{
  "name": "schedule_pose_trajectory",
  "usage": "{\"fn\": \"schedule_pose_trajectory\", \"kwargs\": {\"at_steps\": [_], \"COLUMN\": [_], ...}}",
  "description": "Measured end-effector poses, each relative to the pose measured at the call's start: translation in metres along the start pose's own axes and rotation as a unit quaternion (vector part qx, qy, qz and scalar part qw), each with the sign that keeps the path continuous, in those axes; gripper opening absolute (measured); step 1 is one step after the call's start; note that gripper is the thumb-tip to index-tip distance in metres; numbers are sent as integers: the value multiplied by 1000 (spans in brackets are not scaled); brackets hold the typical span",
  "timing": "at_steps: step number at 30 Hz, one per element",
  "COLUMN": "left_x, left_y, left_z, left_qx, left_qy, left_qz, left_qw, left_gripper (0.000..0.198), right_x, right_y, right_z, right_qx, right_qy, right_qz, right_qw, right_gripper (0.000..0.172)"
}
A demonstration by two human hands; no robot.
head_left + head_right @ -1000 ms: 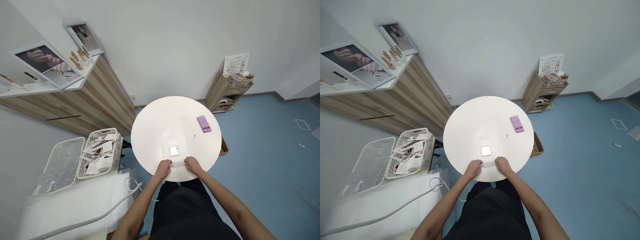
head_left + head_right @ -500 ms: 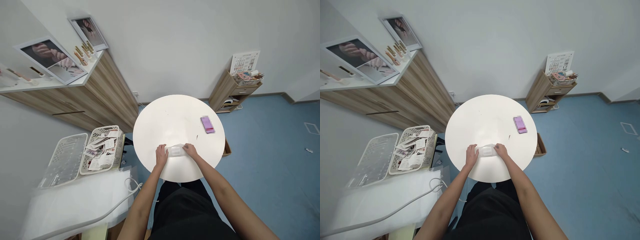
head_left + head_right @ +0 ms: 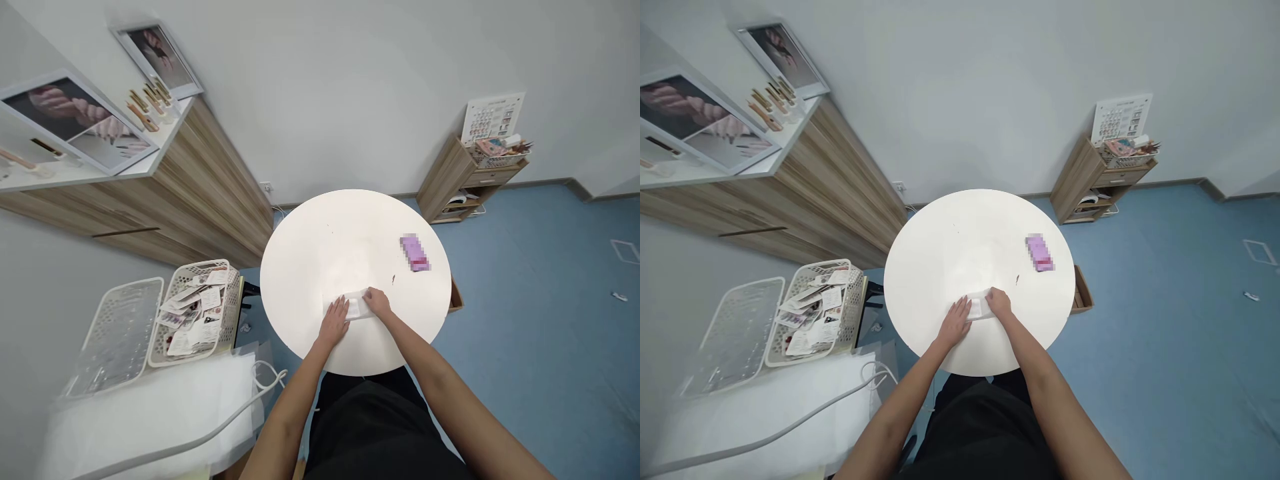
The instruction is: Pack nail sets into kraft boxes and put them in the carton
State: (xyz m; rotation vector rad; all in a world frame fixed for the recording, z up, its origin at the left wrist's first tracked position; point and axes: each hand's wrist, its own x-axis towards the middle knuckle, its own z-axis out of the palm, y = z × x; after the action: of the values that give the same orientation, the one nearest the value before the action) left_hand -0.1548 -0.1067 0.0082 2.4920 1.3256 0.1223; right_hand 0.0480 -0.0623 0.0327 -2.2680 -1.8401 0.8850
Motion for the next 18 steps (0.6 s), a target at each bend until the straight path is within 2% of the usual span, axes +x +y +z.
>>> {"fn": "schedule_pose_trajectory", "kwargs": {"at_steps": [2,4,6,8,11,14,18], "left_x": [4,9,14,19,23,21,16], "left_y": [-4,-7,-10,-12,-16,-17,-19], "left_z": [-1,-3,-6,-9,-13,-18,-30], "left_qx": [-14,-34,-61,-94,-142,-187,-249], "left_qy": [0,-1,-5,-6,-5,-17,-52], "left_qz": [2,2,1,-4,-6,-15,-68], "left_qw": [1000,999,998,996,990,982,965], "left_gripper": [68,69,70,71,71,70,58], "right_x": [-9,-20,-30,-36,-35,-29,-22], "right_y": [-1,-2,-1,1,4,4,2], "right_z": [-1,-2,0,5,14,16,4], "right_qx": [-40,-78,-108,-129,-149,-145,-76], "right_qy": [85,121,81,20,-30,-52,-95], "right_qz": [-57,-164,-292,-369,-352,-318,-290], "right_qw": [994,976,947,920,924,936,949], "right_gripper": [31,44,54,67,74,69,59]}}
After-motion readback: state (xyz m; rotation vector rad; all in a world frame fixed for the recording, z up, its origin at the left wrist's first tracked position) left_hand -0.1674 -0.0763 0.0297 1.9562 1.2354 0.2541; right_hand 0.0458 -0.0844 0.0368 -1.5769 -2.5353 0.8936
